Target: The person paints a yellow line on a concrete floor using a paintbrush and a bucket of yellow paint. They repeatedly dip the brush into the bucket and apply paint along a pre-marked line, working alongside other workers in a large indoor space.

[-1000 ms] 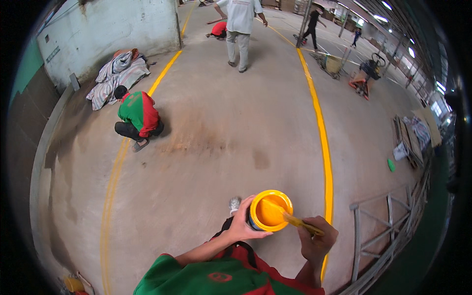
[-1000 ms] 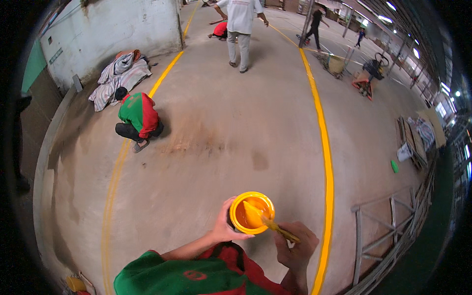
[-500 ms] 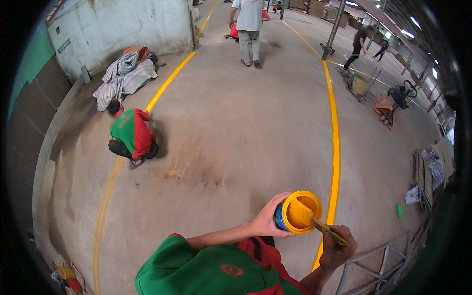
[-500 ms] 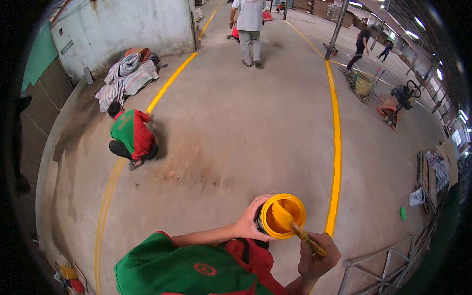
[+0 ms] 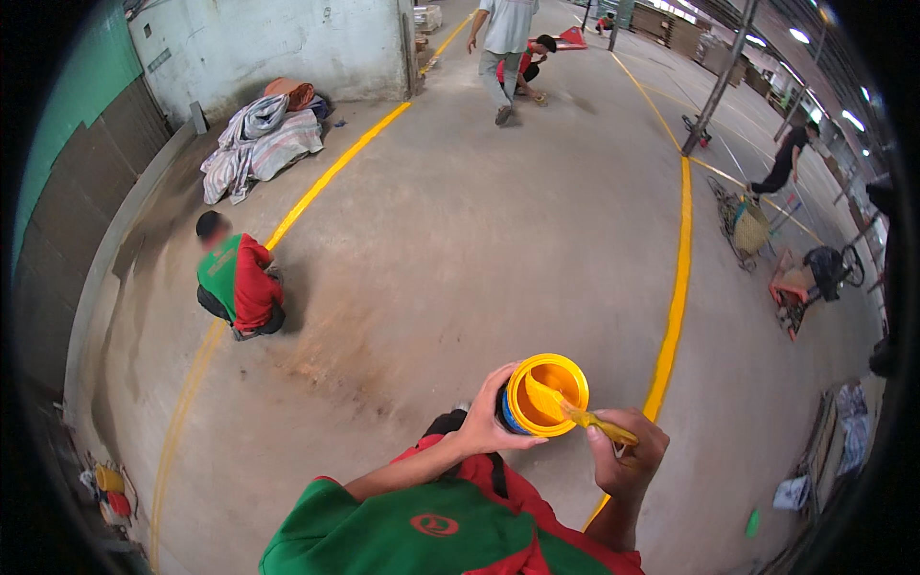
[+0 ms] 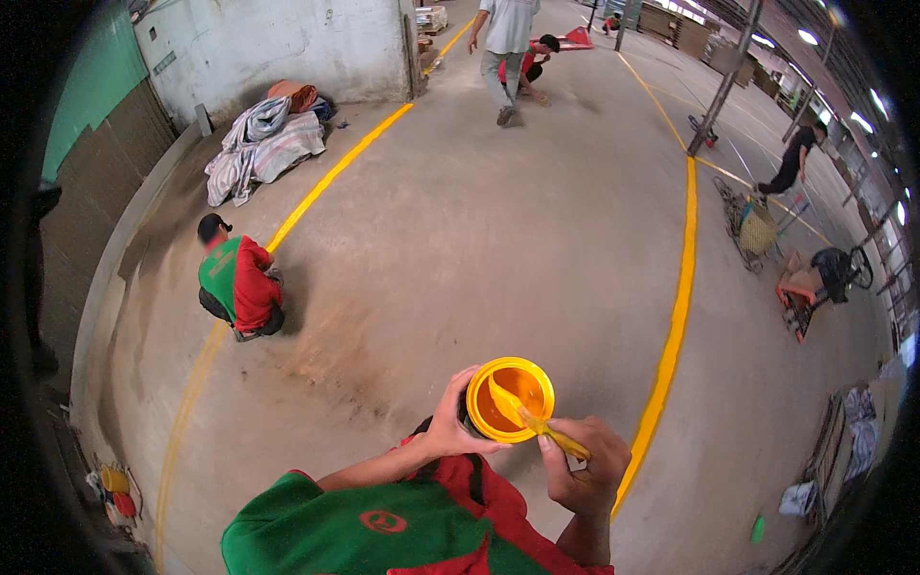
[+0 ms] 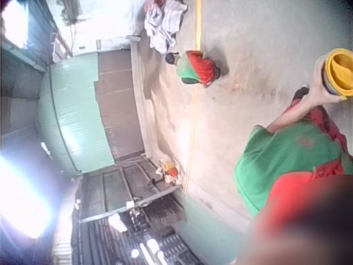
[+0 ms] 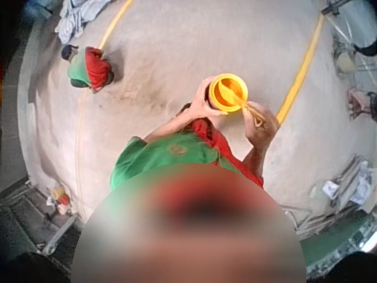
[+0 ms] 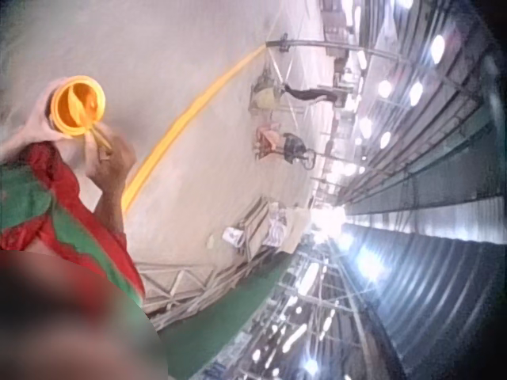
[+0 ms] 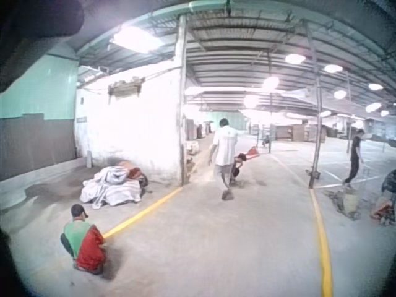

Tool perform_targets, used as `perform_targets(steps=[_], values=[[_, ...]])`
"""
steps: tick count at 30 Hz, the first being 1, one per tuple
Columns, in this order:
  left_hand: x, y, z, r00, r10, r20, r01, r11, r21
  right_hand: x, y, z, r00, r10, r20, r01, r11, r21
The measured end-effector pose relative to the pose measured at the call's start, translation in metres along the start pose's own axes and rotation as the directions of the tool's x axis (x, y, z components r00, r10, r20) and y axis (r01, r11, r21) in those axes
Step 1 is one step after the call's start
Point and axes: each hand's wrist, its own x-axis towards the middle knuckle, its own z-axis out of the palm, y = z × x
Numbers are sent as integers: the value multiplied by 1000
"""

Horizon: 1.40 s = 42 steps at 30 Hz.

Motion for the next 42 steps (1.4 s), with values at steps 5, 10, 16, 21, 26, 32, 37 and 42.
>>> perform_targets(steps=[5,10,16,21,26,32,37,42], values=[[128,-94,20,1000,19,-18,-18,998,54,127,102,25,999,-25,28,26,1000,-8],[274,-176,37,999,45,-21,-46,998,-44,264,185,43,997,66,33,-66,998,-21],[434,-273,43,999,25,41,-23,998,-64,413,293,69,998,17,-61,-18,1000,-8],[552,-380,53,999,8,-35,-9,1000,-17,542,403,97,1000,14,3,-14,999,52],[691,-458,51,994,-34,-102,43,996,81,709,496,122,993,-105,58,100,991,94],[849,-546,41,979,-39,-201,64,991,119,895,575,161,947,-161,276,117,978,170],[973,-647,19,969,0,-248,46,983,176,1022,652,226,929,-213,302,176,973,147],[1110,-743,-21,971,22,-238,2,995,101,1156,717,293,953,-179,245,151,980,129]])
